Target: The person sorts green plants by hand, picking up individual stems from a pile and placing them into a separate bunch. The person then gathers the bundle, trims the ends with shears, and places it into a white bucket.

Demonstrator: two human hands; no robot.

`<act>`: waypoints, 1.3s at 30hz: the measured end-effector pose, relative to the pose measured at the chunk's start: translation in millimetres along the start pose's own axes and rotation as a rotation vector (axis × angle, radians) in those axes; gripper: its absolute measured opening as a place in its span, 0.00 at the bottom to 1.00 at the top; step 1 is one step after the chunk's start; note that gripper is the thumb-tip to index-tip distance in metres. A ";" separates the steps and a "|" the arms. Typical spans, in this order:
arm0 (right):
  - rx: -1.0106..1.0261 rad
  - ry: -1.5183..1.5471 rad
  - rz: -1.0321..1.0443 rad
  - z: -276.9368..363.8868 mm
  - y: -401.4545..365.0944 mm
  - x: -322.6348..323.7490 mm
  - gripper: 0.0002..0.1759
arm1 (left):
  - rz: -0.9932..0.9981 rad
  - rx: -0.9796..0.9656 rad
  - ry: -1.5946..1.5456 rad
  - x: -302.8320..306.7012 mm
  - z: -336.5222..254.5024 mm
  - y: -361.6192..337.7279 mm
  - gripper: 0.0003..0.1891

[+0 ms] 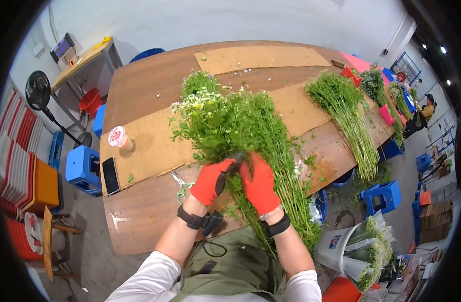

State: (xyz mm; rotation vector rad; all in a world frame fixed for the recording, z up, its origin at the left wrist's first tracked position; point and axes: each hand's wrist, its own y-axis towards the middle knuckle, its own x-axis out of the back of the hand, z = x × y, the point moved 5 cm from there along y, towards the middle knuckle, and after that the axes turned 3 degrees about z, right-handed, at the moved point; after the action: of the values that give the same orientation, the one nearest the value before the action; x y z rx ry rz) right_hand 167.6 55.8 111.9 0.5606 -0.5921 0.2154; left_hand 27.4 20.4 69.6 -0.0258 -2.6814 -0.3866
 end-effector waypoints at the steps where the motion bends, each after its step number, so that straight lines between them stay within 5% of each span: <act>1: 0.028 -0.064 0.013 3.7 -1.3 -1.4 0.20 | -0.048 -0.003 -0.087 -2.6 3.8 1.1 0.27; 12: 0.107 -0.399 -0.022 -8.5 -46.7 29.8 0.09 | -0.206 0.063 -0.091 -3.1 -9.9 -0.2 0.27; 14: -0.012 -0.417 0.051 -30.2 -71.4 44.6 0.09 | -0.261 0.257 -0.724 -18.8 26.3 -1.8 0.25; 15: -0.039 -0.437 0.016 -43.5 -87.4 53.6 0.08 | -0.257 0.261 -0.734 -19.0 28.2 -1.2 0.25; 17: -0.191 -0.431 -0.021 -74.8 -120.7 77.7 0.08 | -0.284 0.002 -0.522 -6.3 18.3 4.5 0.24; 20: -0.409 -0.354 -0.350 -130.4 -169.6 121.3 0.16 | -0.226 0.067 -0.259 12.4 0.0 6.9 0.25; 21: -0.408 -0.352 -0.349 -146.1 -183.3 135.7 0.16 | -0.263 -0.119 -0.062 19.7 -15.0 6.0 0.26; 23: -0.832 -0.508 -0.053 -187.1 -210.3 152.1 0.23 | -0.259 -0.144 -0.004 23.3 -0.7 4.8 0.27; 24: -0.833 -0.509 -0.056 -180.3 -207.5 155.8 0.23 | -0.251 -0.169 0.050 22.9 3.4 4.4 0.29; 26: -0.606 -0.876 0.278 -135.1 -176.2 151.5 0.23 | -0.216 -0.140 -0.122 18.4 5.0 4.3 0.29; 27: -0.433 -0.867 0.185 -115.3 -161.0 144.8 0.21 | -0.176 -0.107 -0.289 14.0 5.8 3.4 0.30; 29: -0.281 -0.528 0.135 -76.8 -115.8 128.2 0.25 | -0.138 -0.162 -0.047 12.6 -13.9 1.5 0.30; 30: -0.344 -0.222 0.189 -64.2 -96.1 114.6 0.25 | -0.107 -0.214 0.196 9.6 -23.2 0.4 0.30; 33: -0.490 0.616 0.331 -24.4 -51.0 64.4 0.22 | -0.056 -0.213 0.244 4.7 -22.8 0.0 0.22; 36: -0.576 0.739 0.058 -30.4 -39.3 43.7 0.19 | -0.037 -0.180 0.210 5.1 -29.1 -2.0 0.28; 37: -0.356 0.970 -0.021 -20.5 -25.8 42.2 0.15 | -0.041 -0.178 0.212 4.9 -28.6 -1.7 0.28; 38: -0.356 0.971 -0.014 -28.4 -28.6 42.7 0.15 | -0.128 -0.113 -0.002 8.6 -23.3 -1.7 0.25; 39: -0.433 1.326 -0.003 -43.0 -37.5 39.7 0.15 | -0.215 -0.046 -0.216 10.9 -16.6 -3.2 0.23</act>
State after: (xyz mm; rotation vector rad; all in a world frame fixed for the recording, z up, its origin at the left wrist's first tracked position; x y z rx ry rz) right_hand 233.0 50.0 89.1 -0.0754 0.6483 0.3848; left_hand 24.2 12.3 87.7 0.2204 -2.8981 -0.5391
